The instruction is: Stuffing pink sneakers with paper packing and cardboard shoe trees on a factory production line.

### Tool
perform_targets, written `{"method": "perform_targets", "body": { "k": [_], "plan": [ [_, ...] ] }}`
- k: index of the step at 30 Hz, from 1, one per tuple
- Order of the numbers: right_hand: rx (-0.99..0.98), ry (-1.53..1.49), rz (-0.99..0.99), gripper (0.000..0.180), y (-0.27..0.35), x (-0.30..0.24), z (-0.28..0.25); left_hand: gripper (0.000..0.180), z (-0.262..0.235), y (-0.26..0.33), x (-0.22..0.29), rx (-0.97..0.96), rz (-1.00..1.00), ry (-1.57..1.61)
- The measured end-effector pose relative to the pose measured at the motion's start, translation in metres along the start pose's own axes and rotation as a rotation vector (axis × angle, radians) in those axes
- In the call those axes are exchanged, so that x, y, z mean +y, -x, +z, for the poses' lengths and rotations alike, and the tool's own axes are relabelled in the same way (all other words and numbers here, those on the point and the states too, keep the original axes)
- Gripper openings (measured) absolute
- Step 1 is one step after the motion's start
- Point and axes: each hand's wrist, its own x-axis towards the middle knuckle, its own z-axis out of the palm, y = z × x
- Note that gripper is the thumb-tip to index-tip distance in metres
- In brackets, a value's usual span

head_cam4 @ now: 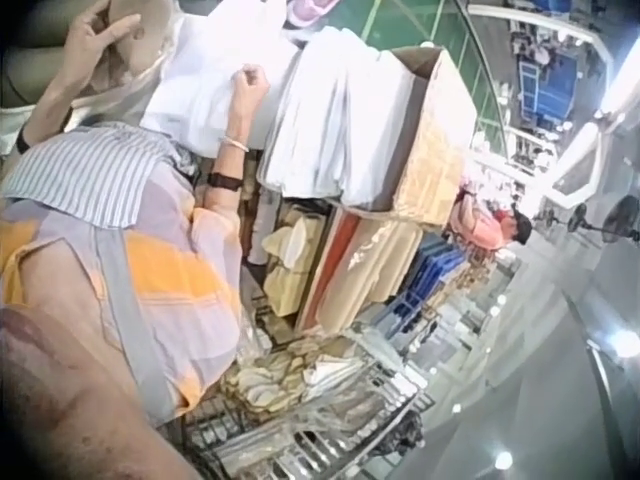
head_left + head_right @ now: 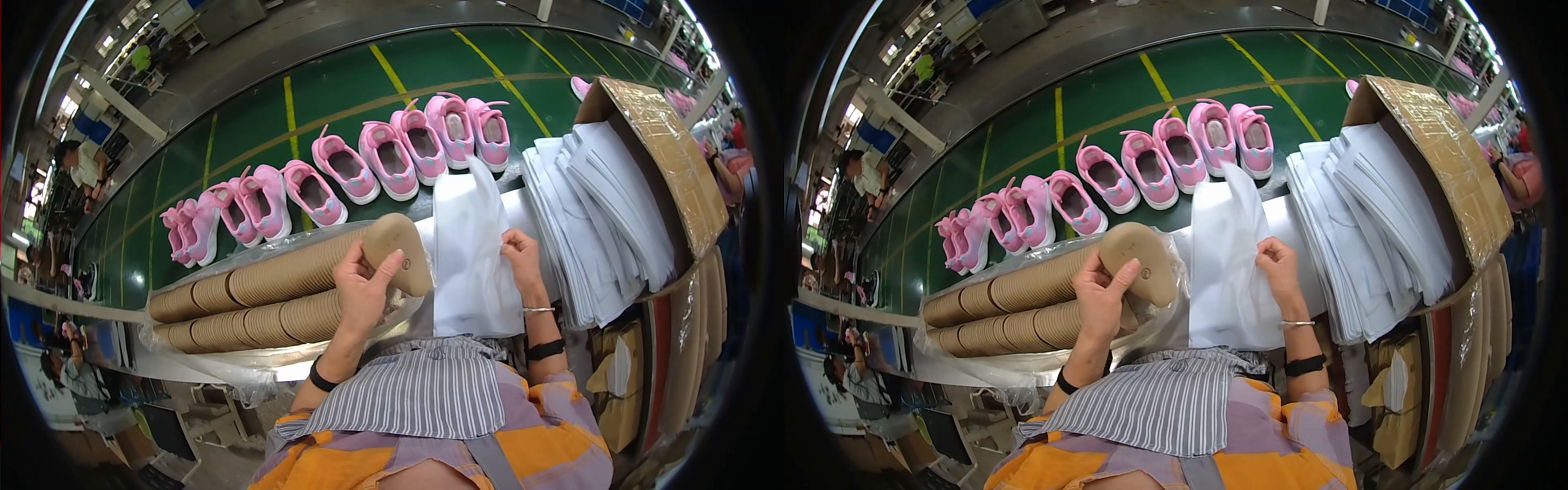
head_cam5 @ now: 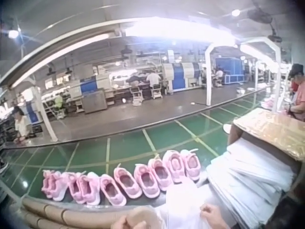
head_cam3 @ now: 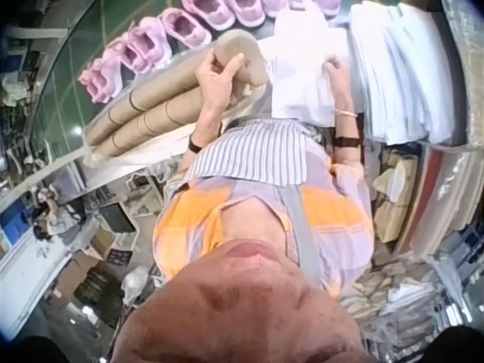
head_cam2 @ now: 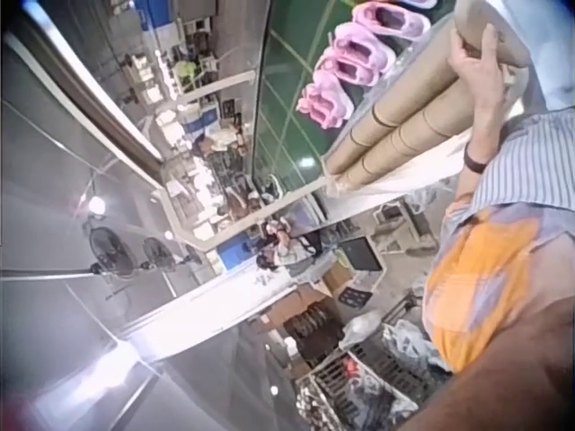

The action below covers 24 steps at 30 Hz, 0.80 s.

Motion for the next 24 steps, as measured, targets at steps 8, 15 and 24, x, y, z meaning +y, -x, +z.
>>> {"method": "perform_targets", "body": {
  "k": [8, 15, 24],
  "plan": [
    [-0.011, -0.695, 0.031, 0.025, 0.024, -0.046, 0.022, 0.028, 0.012, -0.002, -0.008, -0.082, -0.122, 0.125],
    [-0.362, -0.324, -0.134, 0.031, 0.019, -0.086, 0.073, 0.027, 0.049, -0.021, -0.012, -0.07, 0.127, -0.178],
    [-0.513, 0.565, -0.754, 0.082, -0.006, -0.195, 0.121, 0.036, 0.024, -0.026, 0.006, -0.472, 0.124, 0.146]
  ]
}}
